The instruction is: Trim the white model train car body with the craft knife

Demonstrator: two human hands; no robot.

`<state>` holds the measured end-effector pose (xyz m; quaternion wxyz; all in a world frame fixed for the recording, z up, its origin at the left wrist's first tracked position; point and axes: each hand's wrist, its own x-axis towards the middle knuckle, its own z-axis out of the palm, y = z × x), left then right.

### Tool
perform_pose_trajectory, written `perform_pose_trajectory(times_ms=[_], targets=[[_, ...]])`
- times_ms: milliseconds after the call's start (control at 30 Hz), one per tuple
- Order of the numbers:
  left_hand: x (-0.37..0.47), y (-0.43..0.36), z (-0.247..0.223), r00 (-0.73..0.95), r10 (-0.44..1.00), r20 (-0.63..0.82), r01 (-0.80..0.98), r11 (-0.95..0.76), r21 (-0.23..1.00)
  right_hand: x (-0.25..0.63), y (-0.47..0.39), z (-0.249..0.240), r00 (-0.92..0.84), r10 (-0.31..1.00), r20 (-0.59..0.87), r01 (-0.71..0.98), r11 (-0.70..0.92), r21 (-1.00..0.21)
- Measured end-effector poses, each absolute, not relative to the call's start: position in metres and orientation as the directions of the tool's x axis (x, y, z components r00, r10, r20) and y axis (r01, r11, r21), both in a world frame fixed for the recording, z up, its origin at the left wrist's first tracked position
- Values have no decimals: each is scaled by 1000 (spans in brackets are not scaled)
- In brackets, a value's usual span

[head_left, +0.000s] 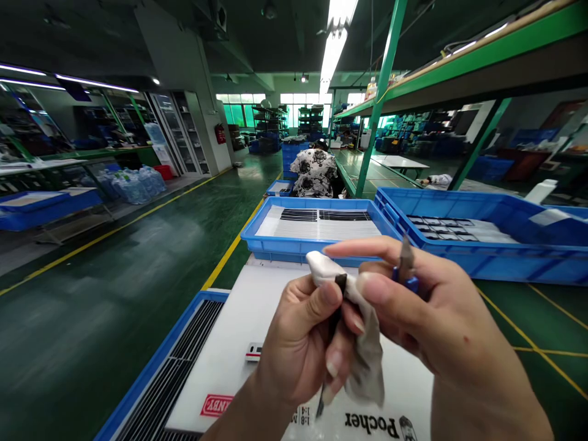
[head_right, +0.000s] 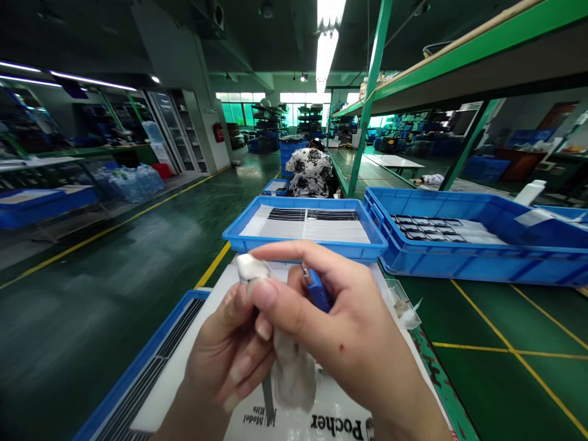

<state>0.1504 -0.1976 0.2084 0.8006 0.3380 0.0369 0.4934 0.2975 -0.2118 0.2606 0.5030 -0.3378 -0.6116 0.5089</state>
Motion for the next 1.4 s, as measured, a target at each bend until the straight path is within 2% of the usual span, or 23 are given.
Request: perform_pose_trajectory(times_ms=[100,200,333,500,600,700,900,1233,1400], targets=[[151,-201,203,134,937,322,-721,-130,680,308,-215,252,-271,878,396,80,430,-899],[150,-208,197,-95,939,330,-568,-323,757,318,-220,244,-381,860,340,269,454,-849],[143,-211,187,-140,879,455,-428,-468,773,321,-226,238,-504,831,235,419,473,-775],[132,-201,173,-90,727,681,-325,-668,670,313,-231,238,-491,854,173,424,408,-809],[127,-196,167,-28,666,746,-339,-708,619,311,-230,238,-529,831,171,376,410,-831],[123,-195,164,7,650,760,-315,-720,618,309,-228,236,-541,821,179,348,413,-842],[117,-193,160,-12,636,771,-211,-756,620,305,-227,232,-540,818,197,351,432,-831],[111,-191,149,-51,643,764,-266,-747,610,298,-220,230,-548,817,180,397,443,-804],[108,-191,146,-50,637,769,-231,-757,611,296,-218,230,-550,817,173,401,441,-803]])
